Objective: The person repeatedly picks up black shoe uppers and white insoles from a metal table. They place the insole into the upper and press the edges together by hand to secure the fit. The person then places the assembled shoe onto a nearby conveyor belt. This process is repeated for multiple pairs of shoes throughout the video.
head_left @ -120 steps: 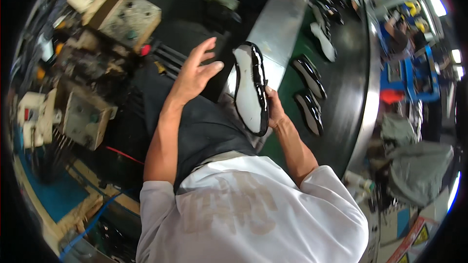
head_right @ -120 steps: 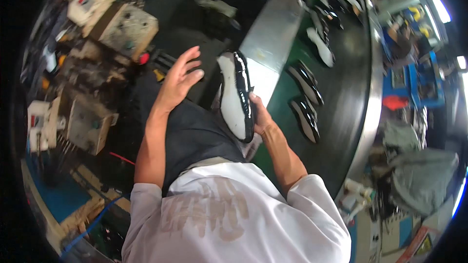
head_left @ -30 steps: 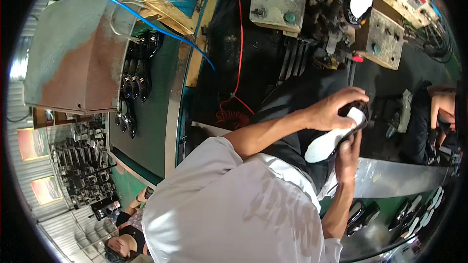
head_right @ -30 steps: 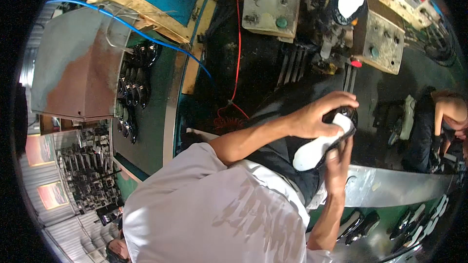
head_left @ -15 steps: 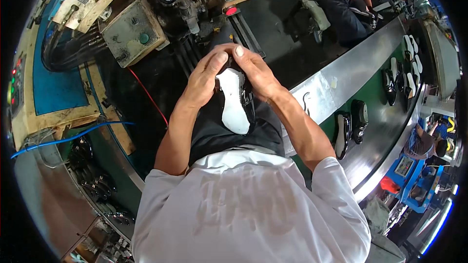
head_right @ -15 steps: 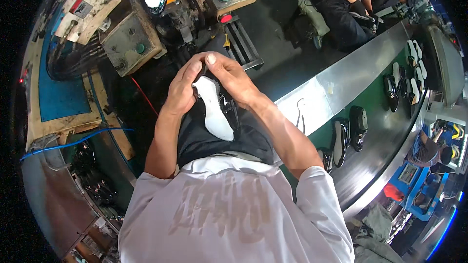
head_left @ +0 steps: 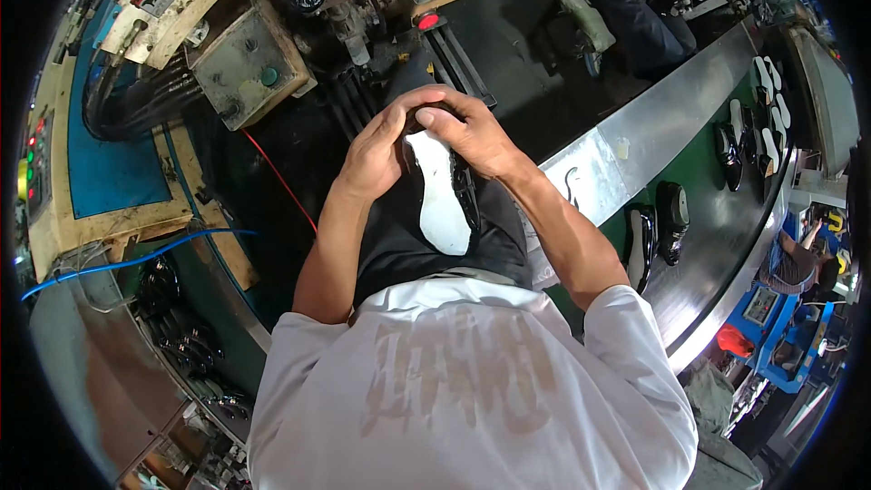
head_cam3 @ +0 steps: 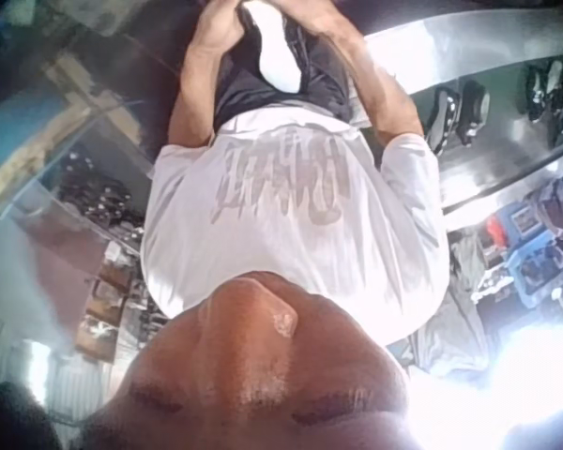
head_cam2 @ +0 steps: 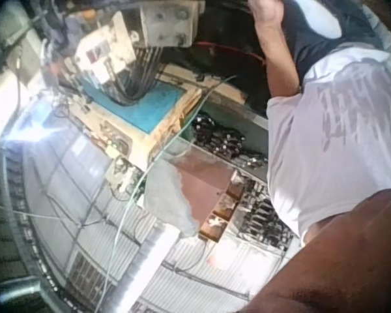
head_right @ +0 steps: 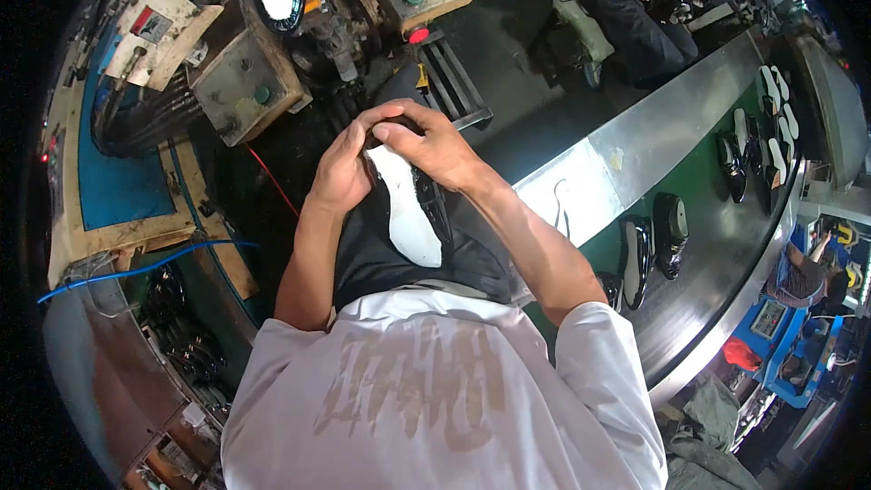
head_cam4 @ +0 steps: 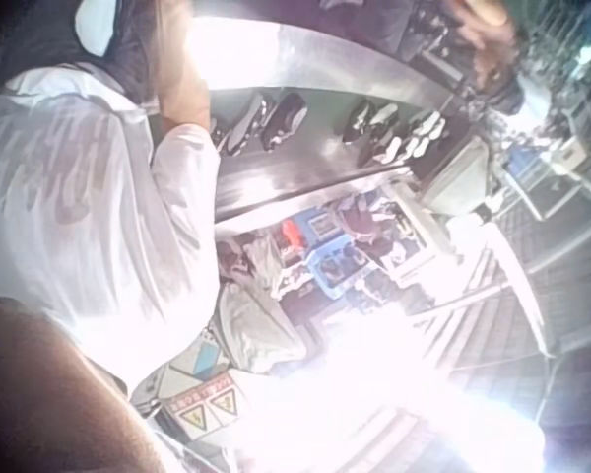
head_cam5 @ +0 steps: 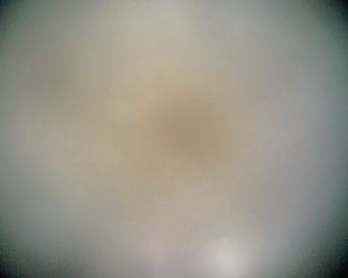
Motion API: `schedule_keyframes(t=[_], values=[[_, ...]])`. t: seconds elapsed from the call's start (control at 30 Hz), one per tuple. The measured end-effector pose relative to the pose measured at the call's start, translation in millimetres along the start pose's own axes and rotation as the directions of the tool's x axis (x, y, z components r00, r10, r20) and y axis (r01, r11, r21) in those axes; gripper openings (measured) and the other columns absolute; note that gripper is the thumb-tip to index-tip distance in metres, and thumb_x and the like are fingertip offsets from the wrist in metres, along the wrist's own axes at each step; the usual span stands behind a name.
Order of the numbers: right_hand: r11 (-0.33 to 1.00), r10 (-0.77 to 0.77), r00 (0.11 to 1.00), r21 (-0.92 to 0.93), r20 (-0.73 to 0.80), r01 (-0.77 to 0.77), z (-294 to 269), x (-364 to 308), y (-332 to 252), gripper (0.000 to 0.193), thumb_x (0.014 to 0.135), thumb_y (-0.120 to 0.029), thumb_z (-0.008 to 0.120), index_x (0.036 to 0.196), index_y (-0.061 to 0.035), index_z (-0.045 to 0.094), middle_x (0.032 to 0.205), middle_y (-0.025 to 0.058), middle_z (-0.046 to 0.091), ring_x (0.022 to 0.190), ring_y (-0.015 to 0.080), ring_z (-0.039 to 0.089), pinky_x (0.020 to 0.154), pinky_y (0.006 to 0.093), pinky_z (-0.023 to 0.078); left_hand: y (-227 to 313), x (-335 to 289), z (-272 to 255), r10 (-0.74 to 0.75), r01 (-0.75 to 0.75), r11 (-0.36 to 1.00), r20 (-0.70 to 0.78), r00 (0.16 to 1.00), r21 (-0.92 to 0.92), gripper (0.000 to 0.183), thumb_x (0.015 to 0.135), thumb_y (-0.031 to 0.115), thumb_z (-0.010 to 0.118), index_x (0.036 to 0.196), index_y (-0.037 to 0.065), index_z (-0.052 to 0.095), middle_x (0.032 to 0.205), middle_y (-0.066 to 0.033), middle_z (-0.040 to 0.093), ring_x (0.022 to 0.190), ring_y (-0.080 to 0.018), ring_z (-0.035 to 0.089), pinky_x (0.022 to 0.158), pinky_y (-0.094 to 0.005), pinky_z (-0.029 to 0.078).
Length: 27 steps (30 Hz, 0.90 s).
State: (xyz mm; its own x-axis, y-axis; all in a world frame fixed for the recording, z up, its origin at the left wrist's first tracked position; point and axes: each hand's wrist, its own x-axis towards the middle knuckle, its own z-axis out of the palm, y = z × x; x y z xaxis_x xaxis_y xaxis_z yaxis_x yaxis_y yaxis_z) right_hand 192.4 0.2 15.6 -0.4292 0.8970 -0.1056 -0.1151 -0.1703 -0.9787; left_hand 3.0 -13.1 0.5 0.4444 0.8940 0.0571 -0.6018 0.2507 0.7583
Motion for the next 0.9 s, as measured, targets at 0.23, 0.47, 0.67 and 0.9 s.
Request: schedule_keyframes(t=[0.23, 0.47, 0.67, 0.9], values=[[0.998, -0.047, 0.998, -0.038, -0.028, 0.046, -0.1, -7.2, 3.9, 0.046, 0.107, -0.037, 0.069, 0.134, 0.0007, 0.067, 0.111, 0.0058, 0.069, 0.106, 0.0136, 0.062, 0.097, 0.0313, 0.05, -13.4, -5.9, 9.2, 0.305, -0.263, 0.714, 0.05, 0.951, 0.649, 0.045, 0.116, 0.028, 0.045, 0.146, -0.004, 0.059, 0.149, -0.0158, 0.061, 0.141, -0.028, 0.056, 0.123, -0.0394, 0.037], [0.994, -0.105, 0.993, 0.033, -0.06, 0.107, -5.6, -5.5, 13.8, 0.045, 0.109, -0.038, 0.068, 0.133, 0.0008, 0.068, 0.117, 0.0073, 0.07, 0.113, 0.0152, 0.062, 0.101, 0.0325, 0.05, -12.4, 3.3, 14.1, 0.253, -0.217, 0.77, 0.026, 0.967, 0.6, 0.046, 0.112, 0.026, 0.044, 0.143, -0.004, 0.062, 0.144, -0.0154, 0.064, 0.136, -0.0252, 0.058, 0.121, -0.0389, 0.04], [0.99, -0.139, 0.99, 0.041, 0.011, 0.138, -1.6, -8.7, 4.5, 0.049, 0.11, -0.041, 0.068, 0.135, 0.0008, 0.068, 0.124, 0.0088, 0.069, 0.119, 0.0166, 0.061, 0.106, 0.0333, 0.049, 3.8, -0.8, 7.6, -0.005, 0.016, 0.984, -0.065, 0.998, 0.18, 0.04, 0.105, 0.021, 0.057, 0.138, -0.001, 0.063, 0.137, -0.0119, 0.066, 0.13, -0.0224, 0.061, 0.115, -0.0381, 0.045], [0.988, -0.129, 0.991, 0.092, 0.033, 0.126, -12.7, -10.6, 11.4, 0.051, 0.11, -0.039, 0.069, 0.143, -0.0007, 0.064, 0.134, 0.0087, 0.064, 0.127, 0.0179, 0.059, 0.112, 0.0347, 0.046, -5.8, 5.8, 10.7, 0.227, -0.257, 0.658, 0.138, 0.964, 0.708, 0.045, 0.113, 0.031, 0.053, 0.144, -0.001, 0.059, 0.145, -0.0139, 0.061, 0.138, -0.0258, 0.057, 0.121, -0.0402, 0.04]])
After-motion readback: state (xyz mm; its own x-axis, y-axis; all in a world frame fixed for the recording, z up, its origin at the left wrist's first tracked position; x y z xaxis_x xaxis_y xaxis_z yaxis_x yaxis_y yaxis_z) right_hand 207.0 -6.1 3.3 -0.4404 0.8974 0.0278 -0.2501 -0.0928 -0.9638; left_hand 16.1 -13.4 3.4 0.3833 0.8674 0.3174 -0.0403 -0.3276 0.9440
